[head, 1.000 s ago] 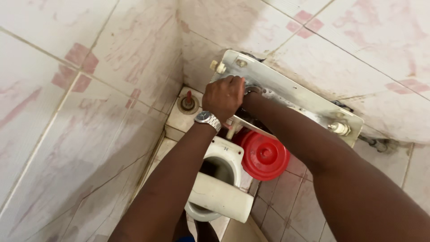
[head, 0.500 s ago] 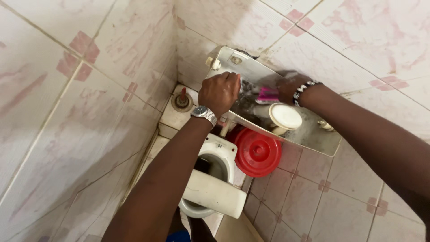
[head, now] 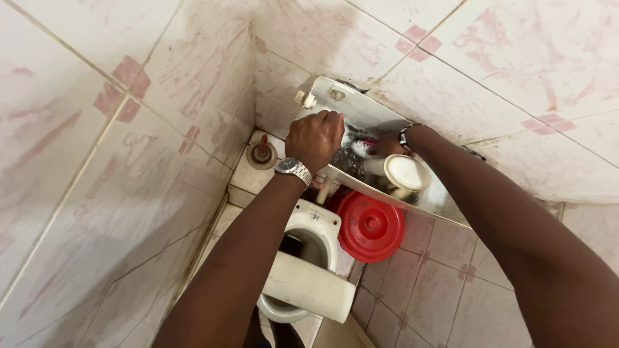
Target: The person scrubs the inside of a toilet cistern using a pink sponge and a white cup. They repeatedly wipe the interior surfaces and rinse the sponge with water from the cup.
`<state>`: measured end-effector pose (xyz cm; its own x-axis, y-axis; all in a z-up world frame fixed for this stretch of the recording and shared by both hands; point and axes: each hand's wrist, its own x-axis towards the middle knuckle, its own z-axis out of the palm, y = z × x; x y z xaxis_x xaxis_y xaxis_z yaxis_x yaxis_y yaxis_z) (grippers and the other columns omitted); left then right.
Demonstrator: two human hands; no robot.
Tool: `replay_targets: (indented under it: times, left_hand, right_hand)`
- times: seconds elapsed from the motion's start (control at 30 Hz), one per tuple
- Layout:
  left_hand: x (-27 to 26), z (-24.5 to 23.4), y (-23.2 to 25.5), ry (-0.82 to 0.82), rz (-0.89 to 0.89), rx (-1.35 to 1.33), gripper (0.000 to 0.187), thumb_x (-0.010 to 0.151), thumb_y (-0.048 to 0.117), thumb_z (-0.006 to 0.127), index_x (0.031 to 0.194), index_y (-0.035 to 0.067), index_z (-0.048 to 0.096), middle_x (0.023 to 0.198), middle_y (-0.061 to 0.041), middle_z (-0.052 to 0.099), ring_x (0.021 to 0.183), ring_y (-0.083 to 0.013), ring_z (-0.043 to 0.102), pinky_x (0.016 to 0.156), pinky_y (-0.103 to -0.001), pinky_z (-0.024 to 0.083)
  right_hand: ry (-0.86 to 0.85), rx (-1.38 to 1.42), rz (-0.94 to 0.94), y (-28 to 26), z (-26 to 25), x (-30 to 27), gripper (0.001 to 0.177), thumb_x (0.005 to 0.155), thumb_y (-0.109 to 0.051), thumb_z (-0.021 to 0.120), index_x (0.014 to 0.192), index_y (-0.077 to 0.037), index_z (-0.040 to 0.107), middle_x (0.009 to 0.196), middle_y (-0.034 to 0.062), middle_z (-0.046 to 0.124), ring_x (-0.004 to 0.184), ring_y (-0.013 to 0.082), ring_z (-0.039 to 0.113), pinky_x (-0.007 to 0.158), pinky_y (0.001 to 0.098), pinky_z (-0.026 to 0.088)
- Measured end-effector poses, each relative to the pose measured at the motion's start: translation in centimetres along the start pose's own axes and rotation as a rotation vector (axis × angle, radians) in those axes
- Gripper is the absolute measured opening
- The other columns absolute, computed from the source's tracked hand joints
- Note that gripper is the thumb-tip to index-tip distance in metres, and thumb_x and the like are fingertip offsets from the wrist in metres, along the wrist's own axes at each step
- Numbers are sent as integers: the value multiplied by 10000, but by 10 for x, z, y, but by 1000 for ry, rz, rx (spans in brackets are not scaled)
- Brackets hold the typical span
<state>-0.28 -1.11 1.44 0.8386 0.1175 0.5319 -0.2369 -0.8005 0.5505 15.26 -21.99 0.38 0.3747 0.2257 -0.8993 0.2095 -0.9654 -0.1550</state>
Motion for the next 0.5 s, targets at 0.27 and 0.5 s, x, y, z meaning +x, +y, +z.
replay_targets:
  times: [0.27, 0.5]
  left_hand:
    - [1, -3, 2, 5, 13, -9, 317, 1027, 201, 601, 736, 77, 620, 658, -99, 645, 576, -287, 656, 528, -435, 526]
    - [-3, 4, -1, -16, 8, 4, 312, 1023, 220, 564, 757, 69, 626, 680, -118, 656, 577, -313, 655, 542, -472, 529]
  right_hand:
    - [-5, 25, 25, -6, 5, 10, 477, 871, -343, 635, 1313, -168, 592, 1303, 92, 643, 1181, 254, 637, 964, 409, 568]
    - [23, 85, 2, -5, 8, -4, 569, 891, -384, 622, 1418, -200, 512, 1392, 80, 587, 1238, 247, 597, 976, 417, 552]
